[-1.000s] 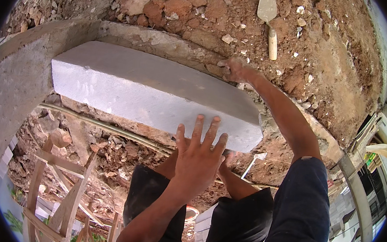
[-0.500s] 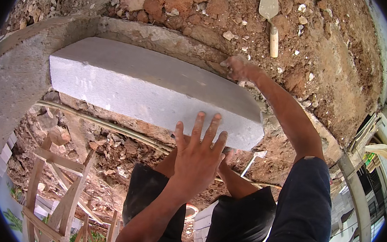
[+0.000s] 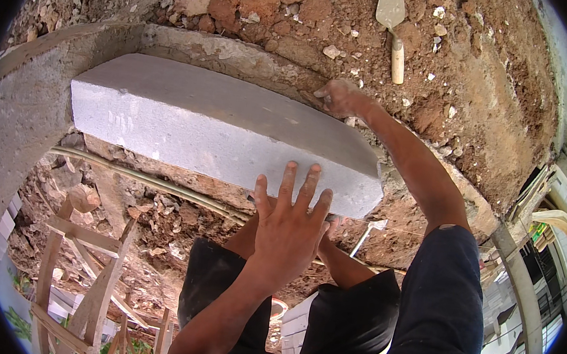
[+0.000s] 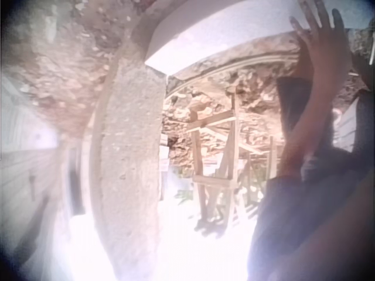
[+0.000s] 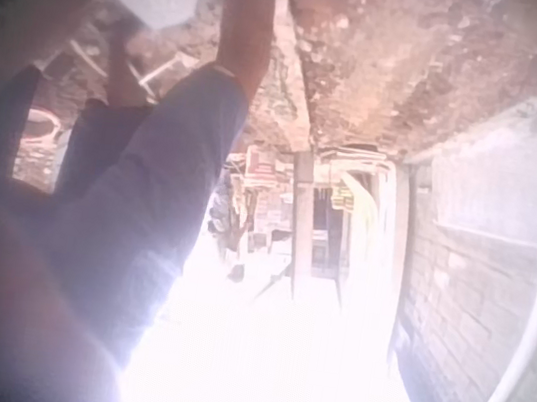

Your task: The person positions a white concrete block along a trench, uses a hammer to tap it into place, and then applies mortar to the block's surface with a trowel. The person repeats this process with additional blocks, aligning them along the trench.

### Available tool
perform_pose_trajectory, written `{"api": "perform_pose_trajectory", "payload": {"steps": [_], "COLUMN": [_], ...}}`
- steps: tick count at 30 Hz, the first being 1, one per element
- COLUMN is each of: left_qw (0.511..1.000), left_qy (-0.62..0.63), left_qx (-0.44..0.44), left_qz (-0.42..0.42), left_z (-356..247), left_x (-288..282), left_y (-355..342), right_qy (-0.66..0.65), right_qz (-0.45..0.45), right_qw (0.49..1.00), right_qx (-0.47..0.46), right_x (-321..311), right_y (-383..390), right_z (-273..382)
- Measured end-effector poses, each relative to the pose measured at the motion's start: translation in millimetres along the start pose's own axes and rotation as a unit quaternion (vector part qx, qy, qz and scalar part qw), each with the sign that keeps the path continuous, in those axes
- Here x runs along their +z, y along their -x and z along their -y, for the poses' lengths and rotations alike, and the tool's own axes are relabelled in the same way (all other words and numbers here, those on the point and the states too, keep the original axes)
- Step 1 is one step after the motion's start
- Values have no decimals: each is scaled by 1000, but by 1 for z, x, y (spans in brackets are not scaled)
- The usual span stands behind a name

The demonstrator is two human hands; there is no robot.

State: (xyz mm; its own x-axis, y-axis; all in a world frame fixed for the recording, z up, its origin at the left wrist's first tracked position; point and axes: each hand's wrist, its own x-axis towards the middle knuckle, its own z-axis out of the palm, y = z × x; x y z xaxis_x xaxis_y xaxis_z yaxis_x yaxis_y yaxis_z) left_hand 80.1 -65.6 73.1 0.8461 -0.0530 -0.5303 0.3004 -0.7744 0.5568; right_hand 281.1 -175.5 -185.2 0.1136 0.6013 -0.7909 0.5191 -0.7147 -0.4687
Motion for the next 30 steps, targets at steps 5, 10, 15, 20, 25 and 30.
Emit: {"api": "perform_pose_trajectory", "payload": {"steps": [5, 10, 15, 20, 25, 30], "left_qw": [1000, 1000, 999, 998, 998, 996], "left_qy": [-9, -6, 7, 13, 19, 23], "left_qx": [-3, -3, -18, -28, -38, -32], "left_qz": [-4, -18, -30, -48, -52, -78], "left_z": [0, -4, -8, -11, -10, -12], "left_x": [-1, 0, 1, 5, 4, 3], "left_y": [0, 2, 9, 16, 23, 22], "right_qy": [6, 71, -4, -68, -140, -136], "right_qz": [32, 30, -31, -30, 4, -6], "right_qw": [999, 997, 999, 995, 982, 984], "right_qx": [33, 25, 11, 62, 126, 112], "right_x": [-13, -9, 7, 6, 4, 8], "right_y": [5, 6, -1, -1, 7, 9], "right_z": [19, 18, -3, -7, -3, -5]}}
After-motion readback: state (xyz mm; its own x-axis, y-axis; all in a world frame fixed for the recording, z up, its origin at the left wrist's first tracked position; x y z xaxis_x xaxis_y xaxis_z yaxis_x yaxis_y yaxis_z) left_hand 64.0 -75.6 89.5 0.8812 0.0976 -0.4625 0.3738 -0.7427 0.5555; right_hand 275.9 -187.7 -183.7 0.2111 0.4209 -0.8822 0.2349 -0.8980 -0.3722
